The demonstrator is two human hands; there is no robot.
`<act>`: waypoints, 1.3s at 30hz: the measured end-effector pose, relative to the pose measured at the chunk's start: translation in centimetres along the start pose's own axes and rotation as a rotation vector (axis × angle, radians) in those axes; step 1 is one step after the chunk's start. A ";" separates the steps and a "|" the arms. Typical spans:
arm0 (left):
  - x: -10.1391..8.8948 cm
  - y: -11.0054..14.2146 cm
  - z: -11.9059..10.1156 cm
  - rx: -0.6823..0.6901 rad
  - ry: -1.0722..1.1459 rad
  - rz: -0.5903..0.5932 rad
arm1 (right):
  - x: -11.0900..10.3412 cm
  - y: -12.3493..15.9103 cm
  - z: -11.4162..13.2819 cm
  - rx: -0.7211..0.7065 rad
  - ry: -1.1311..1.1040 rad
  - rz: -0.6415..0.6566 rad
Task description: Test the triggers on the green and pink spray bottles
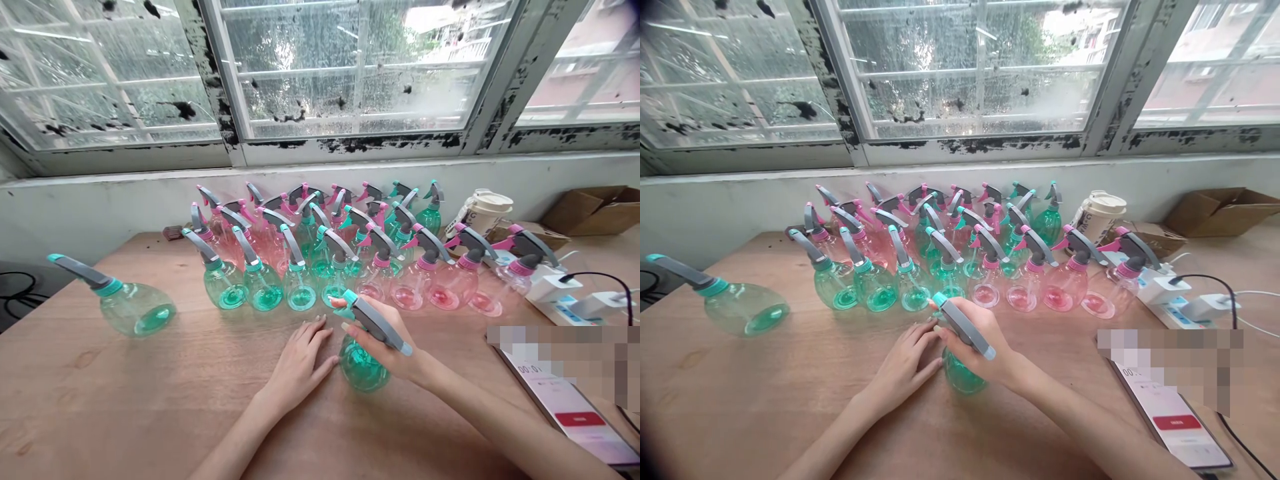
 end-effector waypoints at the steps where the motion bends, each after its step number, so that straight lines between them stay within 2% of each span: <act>1: 0.0 0.0 0.0 -0.003 -0.002 -0.001 | 0.0 0.0 0.0 -0.003 0.006 -0.002; 11: 0.0 -0.1 -0.2 -0.002 -0.038 0.075 | -0.1 -0.3 0.2 -0.037 0.037 -0.044; 16: 0.3 0.0 -0.2 0.008 -0.069 0.063 | 0.0 -0.2 0.0 -0.021 0.016 -0.006; 21: 0.9 -0.2 -0.6 0.016 -0.123 0.051 | 0.2 0.3 -0.2 0.031 -0.006 -0.022; 28: 0.9 -0.4 -0.9 0.011 -0.142 0.054 | 0.2 0.3 -0.5 0.029 -0.004 -0.017; 33: 1.0 -0.3 -0.8 0.017 -0.121 0.031 | -0.2 -0.2 0.2 0.025 0.060 -0.049; 39: 1.0 -0.2 -0.7 0.013 -0.139 0.047 | -0.2 0.0 0.2 -0.001 0.048 -0.012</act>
Point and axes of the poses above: each hand's wrist, its own y-axis away from the middle knuckle, its own x-axis out of the palm, z = x × y, the point moved 4 cm from there along -y, towards the middle knuckle, and after that the axes turned 3 degrees about x, right-handed, at the moved point
